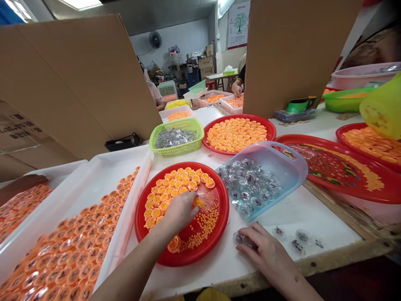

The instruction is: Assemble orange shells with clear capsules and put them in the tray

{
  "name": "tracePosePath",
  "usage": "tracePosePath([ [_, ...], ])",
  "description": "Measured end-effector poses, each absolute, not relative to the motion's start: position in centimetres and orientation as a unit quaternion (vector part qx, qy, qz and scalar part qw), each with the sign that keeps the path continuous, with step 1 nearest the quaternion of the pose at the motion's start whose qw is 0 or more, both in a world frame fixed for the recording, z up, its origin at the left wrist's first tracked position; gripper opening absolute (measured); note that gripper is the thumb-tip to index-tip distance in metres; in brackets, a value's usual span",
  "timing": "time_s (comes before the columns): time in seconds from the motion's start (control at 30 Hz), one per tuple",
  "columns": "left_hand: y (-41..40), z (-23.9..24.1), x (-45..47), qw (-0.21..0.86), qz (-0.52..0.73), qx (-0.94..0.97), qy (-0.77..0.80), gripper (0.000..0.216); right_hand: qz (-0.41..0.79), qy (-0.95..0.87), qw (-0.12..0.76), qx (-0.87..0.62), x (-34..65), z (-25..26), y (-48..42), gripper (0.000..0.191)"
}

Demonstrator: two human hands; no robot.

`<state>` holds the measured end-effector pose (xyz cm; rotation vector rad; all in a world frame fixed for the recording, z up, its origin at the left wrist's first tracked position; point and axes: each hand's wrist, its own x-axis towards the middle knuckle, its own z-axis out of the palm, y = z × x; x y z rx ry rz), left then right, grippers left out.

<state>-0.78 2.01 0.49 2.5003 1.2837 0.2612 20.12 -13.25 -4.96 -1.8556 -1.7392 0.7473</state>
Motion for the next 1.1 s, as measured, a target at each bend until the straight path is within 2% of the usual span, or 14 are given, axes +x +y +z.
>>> tracePosePath([
  [0.13, 1.8, 0.4, -1.4, 0.226, 0.147, 0.845, 0.462, 0.028, 0.268, -0.646, 0.262, -0.665, 20.3, -5.4, -13.3, 0.013],
  [0.27, 0.9, 0.4, -1.4, 0.421, 0.21, 0.754, 0.458, 0.027, 0.245, -0.664, 0.289, -0.645, 20.5, -5.9, -13.2, 0.014],
  [0.4, -0.1, -0.4, -1.2, 0.594, 0.242, 0.65, 0.407, 0.038, 0.225, -0.661, 0.332, -0.634, 20.5, -5.8, -13.2, 0.016],
  [0.53, -0.7, -1.0, -1.2, 0.623, 0.229, 0.626, 0.411, 0.046, 0.235, -0.611, 0.361, -0.664, 20.7, -5.6, -13.5, 0.022],
  [0.63, -0.9, -1.1, -1.1, 0.674, 0.245, 0.564, 0.41, 0.044, 0.316, -0.543, 0.367, -0.686, 21.3, -5.5, -13.6, 0.021],
  [0.8, -0.9, -1.4, -1.0, 0.786, 0.307, 0.364, 0.395, 0.032, 0.463, -0.477, 0.441, -0.603, 20.3, -2.9, -11.6, 0.03],
  [0.9, -0.9, -1.7, -1.1, 0.803, 0.316, 0.332, 0.381, 0.023, 0.515, -0.473, 0.47, -0.539, 18.2, -0.6, -9.0, 0.024],
  [1.1, -1.1, -1.4, -1.5, 0.815, 0.354, 0.322, 0.327, 0.032, 0.537, -0.525, 0.431, -0.5, 14.8, 0.2, -4.5, 0.02],
])
